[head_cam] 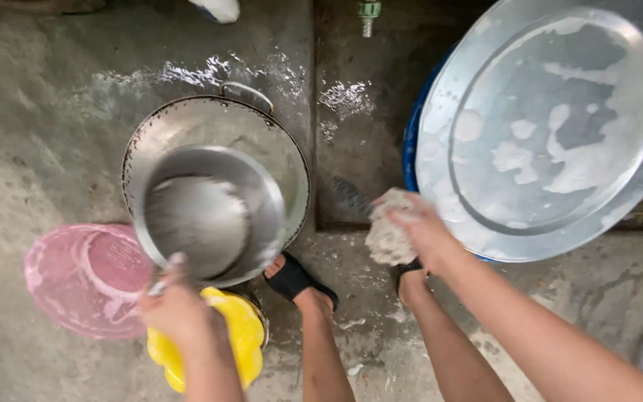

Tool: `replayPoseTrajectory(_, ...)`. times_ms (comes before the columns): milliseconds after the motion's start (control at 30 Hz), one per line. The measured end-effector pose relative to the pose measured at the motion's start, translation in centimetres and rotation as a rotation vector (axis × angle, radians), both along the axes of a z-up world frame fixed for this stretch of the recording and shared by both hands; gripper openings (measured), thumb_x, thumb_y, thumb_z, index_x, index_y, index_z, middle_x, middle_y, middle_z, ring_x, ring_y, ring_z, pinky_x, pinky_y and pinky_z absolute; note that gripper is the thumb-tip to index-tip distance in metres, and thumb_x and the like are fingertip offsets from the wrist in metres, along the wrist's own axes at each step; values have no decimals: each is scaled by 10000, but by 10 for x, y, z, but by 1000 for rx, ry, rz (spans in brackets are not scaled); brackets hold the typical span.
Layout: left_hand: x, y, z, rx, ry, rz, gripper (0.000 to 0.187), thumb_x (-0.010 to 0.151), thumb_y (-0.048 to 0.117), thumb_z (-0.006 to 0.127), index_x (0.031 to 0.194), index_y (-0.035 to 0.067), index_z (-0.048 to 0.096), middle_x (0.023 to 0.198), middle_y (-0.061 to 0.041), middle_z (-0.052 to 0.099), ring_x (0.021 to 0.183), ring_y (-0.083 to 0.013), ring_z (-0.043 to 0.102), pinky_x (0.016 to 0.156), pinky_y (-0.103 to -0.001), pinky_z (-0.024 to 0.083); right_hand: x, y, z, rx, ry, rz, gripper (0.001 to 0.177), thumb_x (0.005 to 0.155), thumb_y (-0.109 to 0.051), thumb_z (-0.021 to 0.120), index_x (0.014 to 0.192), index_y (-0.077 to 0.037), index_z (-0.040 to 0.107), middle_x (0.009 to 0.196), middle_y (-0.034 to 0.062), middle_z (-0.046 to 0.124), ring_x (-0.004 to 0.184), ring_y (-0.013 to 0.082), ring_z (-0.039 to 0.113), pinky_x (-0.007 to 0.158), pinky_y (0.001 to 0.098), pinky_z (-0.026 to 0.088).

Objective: Washing and scrubbing various pots, pans, and lids with soap and water on the floor.

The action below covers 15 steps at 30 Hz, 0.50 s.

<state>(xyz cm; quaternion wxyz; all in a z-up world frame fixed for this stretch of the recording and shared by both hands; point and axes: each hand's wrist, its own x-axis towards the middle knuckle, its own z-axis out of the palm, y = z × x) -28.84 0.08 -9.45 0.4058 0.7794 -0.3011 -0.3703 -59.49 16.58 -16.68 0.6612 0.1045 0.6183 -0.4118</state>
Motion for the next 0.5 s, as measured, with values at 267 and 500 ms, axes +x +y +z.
replayPoseTrajectory(267,-106,58,26,364,248,136,242,868,68,788,1008,31,595,812,-55,618,648,-161,558,547,-296,469,-93,64,10,204,122,-434,332,1053,-315,445,1253,-94,591,1121,108,701,1000,241,717,878,412,611)
replayPoseTrajectory(500,-170,114,41,429,227,-69,185,849,129,812,955,10,719,905,-90,777,818,-106,700,789,-192,525,-67,40,81,50,302,12,440,877,-158,597,1309,-79,586,1093,93,714,974,241,708,871,436,612)
